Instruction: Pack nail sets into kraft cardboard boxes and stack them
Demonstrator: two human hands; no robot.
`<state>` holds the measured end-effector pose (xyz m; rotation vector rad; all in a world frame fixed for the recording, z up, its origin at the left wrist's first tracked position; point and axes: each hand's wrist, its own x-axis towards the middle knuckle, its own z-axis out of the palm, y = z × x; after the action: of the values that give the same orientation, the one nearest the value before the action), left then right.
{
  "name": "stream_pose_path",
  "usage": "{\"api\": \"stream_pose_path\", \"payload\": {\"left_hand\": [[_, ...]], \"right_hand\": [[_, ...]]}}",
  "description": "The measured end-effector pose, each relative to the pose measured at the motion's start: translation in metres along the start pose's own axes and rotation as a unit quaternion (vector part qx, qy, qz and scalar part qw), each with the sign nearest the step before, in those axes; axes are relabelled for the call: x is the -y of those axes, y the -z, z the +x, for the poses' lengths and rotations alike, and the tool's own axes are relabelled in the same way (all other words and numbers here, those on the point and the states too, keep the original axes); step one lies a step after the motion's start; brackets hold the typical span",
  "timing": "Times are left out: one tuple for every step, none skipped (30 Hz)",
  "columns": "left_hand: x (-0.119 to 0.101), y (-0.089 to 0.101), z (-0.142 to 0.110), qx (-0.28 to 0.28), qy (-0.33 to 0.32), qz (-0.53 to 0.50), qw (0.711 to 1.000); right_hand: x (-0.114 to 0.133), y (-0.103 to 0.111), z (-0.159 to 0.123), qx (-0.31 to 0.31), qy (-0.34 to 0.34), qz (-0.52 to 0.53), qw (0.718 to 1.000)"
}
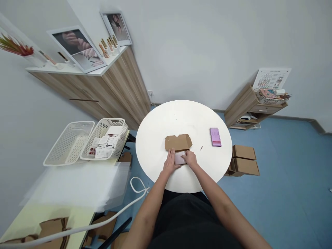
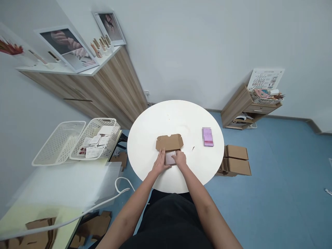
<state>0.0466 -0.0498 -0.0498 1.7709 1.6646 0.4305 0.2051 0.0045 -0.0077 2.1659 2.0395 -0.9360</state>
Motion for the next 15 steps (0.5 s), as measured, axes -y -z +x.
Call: {"api": "stream_pose_path", "payload": {"left_hand": [[0.000,0.000,0.001,0.002,0.000,0.002,1.000],[0.001,0.000,0.001,0.003,-0.001,0.003,1.000],[0.001,0.000,0.001,0.003,-0.005,0.005,1.000],[0.001,0.000,0.001,0.003,-0.012,0.008,1.000],[0.001,0.001,0.001,0.004,-0.022,0.014,1.000],[0.001,0.002,0.000,0.004,-0.032,0.022,0.999],[0.001,0.004,-0.001,0.000,-0.045,0.030,0.999],[0.001,0.007,-0.001,-0.010,-0.058,0.036,0.998],[0.002,0.011,-0.001,-0.030,-0.069,0.035,0.997],[0.002,0.015,0.000,-0.062,-0.074,0.025,0.995],[0.004,0.021,0.002,-0.102,-0.069,0.005,0.992],[0.005,0.027,0.006,-0.145,-0.049,-0.025,0.988],[0.007,0.033,0.012,-0.184,-0.009,-0.066,0.981],[0.009,0.040,0.019,-0.210,0.054,-0.118,0.969],[0.011,0.048,0.027,-0.220,0.126,-0.172,0.952]], "right_hand": [[0.002,-0.001,-0.001,0.006,0.010,-0.028,1.000],[0.004,-0.002,-0.003,0.012,0.019,-0.057,0.998],[0.006,-0.002,-0.004,0.017,0.031,-0.082,0.996],[0.007,-0.002,-0.005,0.015,0.045,-0.100,0.994],[0.007,-0.001,-0.006,0.008,0.061,-0.107,0.992],[0.006,0.000,-0.005,-0.004,0.074,-0.101,0.992],[0.005,0.003,-0.003,-0.021,0.079,-0.083,0.993],[0.002,0.008,0.000,-0.041,0.074,-0.052,0.995],[-0.002,0.013,0.005,-0.061,0.059,-0.014,0.996],[-0.006,0.020,0.011,-0.082,0.036,0.030,0.996],[-0.011,0.028,0.019,-0.103,0.008,0.074,0.992],[-0.015,0.036,0.028,-0.120,-0.020,0.116,0.986],[-0.019,0.043,0.037,-0.131,-0.047,0.155,0.978],[-0.023,0.051,0.046,-0.130,-0.076,0.191,0.970],[-0.026,0.057,0.054,-0.108,-0.103,0.224,0.963]]}}
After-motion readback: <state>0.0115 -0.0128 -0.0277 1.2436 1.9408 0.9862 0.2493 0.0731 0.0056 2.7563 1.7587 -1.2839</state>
